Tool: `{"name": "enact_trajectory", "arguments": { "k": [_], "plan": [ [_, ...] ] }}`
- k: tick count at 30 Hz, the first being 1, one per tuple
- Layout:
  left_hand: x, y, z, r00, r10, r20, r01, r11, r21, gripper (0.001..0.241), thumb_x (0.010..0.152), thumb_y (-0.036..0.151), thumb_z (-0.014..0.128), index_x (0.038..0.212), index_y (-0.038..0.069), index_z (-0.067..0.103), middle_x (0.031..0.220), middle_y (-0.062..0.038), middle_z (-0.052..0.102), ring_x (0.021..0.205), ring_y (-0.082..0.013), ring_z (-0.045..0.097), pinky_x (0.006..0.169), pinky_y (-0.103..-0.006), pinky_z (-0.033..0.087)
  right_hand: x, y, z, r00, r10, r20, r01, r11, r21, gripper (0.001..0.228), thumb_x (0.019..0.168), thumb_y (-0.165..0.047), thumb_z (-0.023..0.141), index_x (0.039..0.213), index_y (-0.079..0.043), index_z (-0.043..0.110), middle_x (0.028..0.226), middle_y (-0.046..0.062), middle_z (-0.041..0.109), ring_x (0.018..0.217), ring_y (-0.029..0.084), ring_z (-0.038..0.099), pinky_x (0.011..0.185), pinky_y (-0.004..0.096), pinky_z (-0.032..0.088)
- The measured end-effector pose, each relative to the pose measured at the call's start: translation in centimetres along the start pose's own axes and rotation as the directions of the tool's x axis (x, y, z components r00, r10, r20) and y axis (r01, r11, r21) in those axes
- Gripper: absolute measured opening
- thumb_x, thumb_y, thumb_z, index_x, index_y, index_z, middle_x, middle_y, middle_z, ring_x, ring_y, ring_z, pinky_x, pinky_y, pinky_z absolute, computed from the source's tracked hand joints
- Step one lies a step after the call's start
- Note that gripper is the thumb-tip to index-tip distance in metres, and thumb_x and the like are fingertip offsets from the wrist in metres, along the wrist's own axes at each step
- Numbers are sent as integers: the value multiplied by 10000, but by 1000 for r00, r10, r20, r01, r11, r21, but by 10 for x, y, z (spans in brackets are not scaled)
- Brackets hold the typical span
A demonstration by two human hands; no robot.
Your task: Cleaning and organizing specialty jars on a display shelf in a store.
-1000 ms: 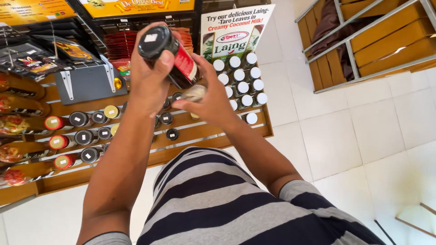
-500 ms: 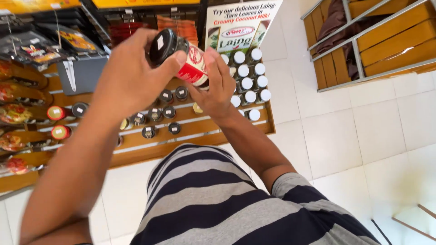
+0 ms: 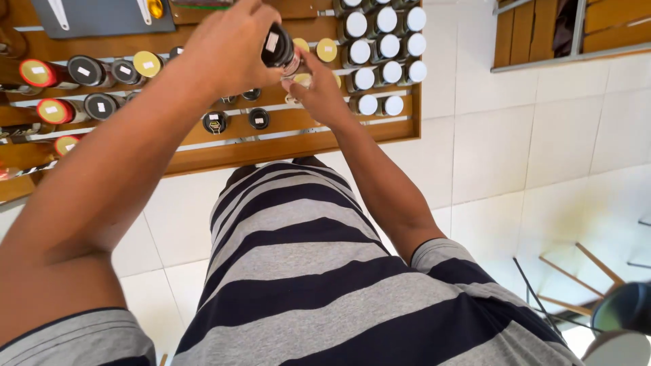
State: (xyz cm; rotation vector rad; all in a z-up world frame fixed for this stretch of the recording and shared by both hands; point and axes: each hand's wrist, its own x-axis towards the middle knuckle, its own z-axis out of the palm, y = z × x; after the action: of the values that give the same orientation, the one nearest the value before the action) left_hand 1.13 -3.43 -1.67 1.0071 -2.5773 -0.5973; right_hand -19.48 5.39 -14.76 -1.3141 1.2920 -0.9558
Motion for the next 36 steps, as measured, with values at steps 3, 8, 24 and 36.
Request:
{"name": "enact_trajectory", "arguments": {
  "k": [3,8,24,36],
  "plan": [
    [-10,-16,44,994,-26,103,29,999,-22,631,764,379,930,1187,-3,658,1155,-221,588,968,-438,669,822,-520,534,7,104,16,954,296,40,-298,947,119,689,968,-10,722,1594,-54,437,1154,143,712,992,183,716,834,291,604],
    [-20,-59,128,952,-77,297,59,996,69,653,702,255,912,1238,18,624,1218,-182,560,1032,-385,669,832,-493,557,-4,120,36,749,630,205,-655,656,375,611,947,-44,538,1535,-125,391,955,101,742,721,159,653,544,298,506],
    [-29,-102,246,869,-159,469,90,982,167,655,751,225,867,1299,26,569,1305,-174,524,1155,-355,627,870,-459,564,-65,273,68,694,720,5,-710,684,167,394,911,-84,719,1288,-22,622,987,89,710,782,141,674,599,297,568],
    [-34,-125,327,900,-127,416,20,968,252,488,835,87,702,1307,43,584,1361,-162,525,1148,-313,622,991,-446,471,-66,224,60,566,824,28,-825,565,22,453,929,-208,717,1343,-80,584,983,103,678,771,150,666,610,306,556]
  ]
}}
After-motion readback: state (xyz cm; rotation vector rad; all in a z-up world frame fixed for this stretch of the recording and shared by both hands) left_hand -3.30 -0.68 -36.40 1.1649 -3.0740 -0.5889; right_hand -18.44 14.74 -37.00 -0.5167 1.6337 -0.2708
